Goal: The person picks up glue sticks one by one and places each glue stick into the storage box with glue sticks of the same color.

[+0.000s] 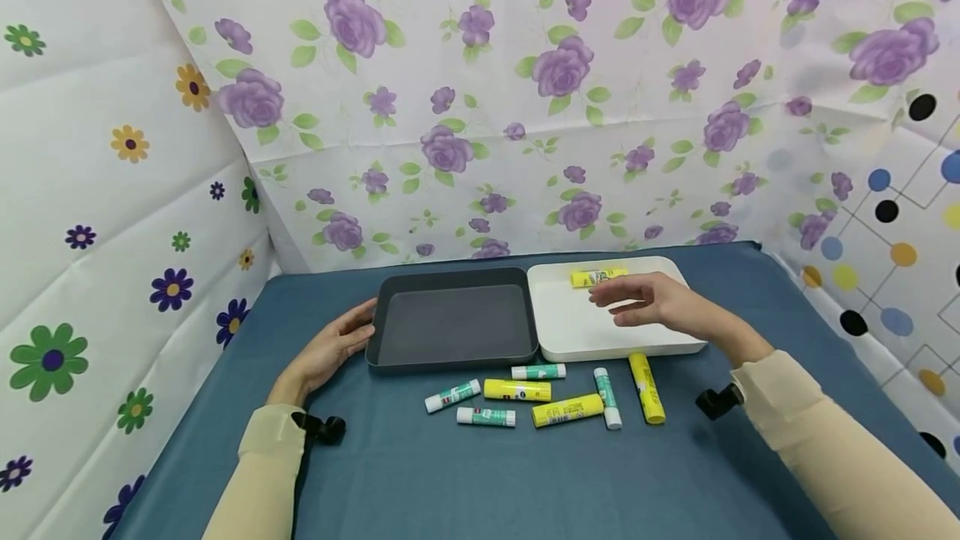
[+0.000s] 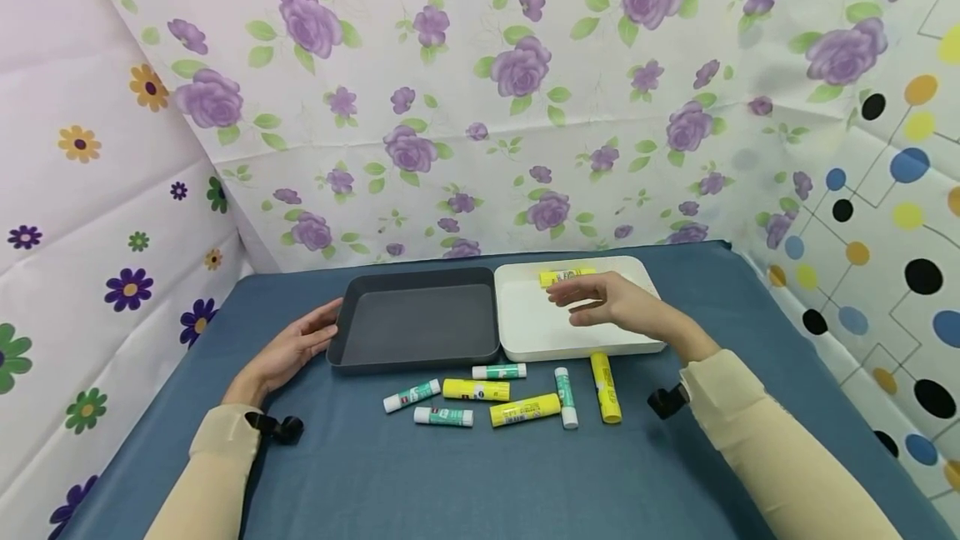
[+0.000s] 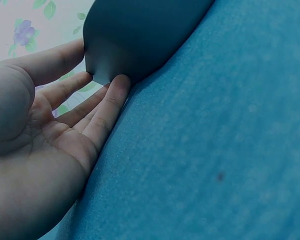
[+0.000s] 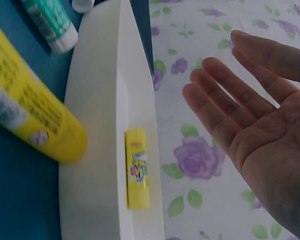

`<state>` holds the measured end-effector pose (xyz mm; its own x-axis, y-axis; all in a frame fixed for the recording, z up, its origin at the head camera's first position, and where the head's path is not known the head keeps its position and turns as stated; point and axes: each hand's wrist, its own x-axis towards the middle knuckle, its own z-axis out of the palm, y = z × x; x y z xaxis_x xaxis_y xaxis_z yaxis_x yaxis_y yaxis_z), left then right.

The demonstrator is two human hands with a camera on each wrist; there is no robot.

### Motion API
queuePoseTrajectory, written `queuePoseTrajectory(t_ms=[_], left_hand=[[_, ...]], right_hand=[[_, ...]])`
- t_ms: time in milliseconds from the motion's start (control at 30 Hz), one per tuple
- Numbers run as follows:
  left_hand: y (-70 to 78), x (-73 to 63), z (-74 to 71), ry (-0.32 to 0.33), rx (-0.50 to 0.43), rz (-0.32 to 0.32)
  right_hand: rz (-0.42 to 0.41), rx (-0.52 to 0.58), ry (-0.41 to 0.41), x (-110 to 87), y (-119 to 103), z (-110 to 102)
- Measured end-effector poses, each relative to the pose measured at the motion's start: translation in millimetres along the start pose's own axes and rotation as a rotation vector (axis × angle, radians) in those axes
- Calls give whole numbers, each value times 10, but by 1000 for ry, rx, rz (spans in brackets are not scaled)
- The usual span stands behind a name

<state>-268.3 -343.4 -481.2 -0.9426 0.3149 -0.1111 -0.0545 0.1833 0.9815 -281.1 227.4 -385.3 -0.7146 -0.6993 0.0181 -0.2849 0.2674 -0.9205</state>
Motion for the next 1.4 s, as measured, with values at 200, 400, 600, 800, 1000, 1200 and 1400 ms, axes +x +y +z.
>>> queuePoseTrajectory(t_ms=[200, 400, 600, 800, 1000, 1200, 1400], left_hand=[[-20, -1, 16, 0, -4, -8], [-26, 11, 30, -8, -4, -12], [-32, 23, 16, -13, -6, -15], [-20, 22, 13, -16, -18, 0], [0, 10, 12, -13, -10, 0], [10, -8, -5, -1, -2, -1], [29, -4, 16, -7, -6, -2]], right_hand=[[-16, 17, -13, 5, -71, 209], [-47, 18, -19, 1, -118, 429], [-53, 49, -55, 2, -199, 683], [-54, 70, -84, 53, -245, 859], [-57, 117, -124, 85, -211, 1031], [-59, 128, -116, 123, -240, 1197], [-50, 80, -107, 157, -272, 1369]])
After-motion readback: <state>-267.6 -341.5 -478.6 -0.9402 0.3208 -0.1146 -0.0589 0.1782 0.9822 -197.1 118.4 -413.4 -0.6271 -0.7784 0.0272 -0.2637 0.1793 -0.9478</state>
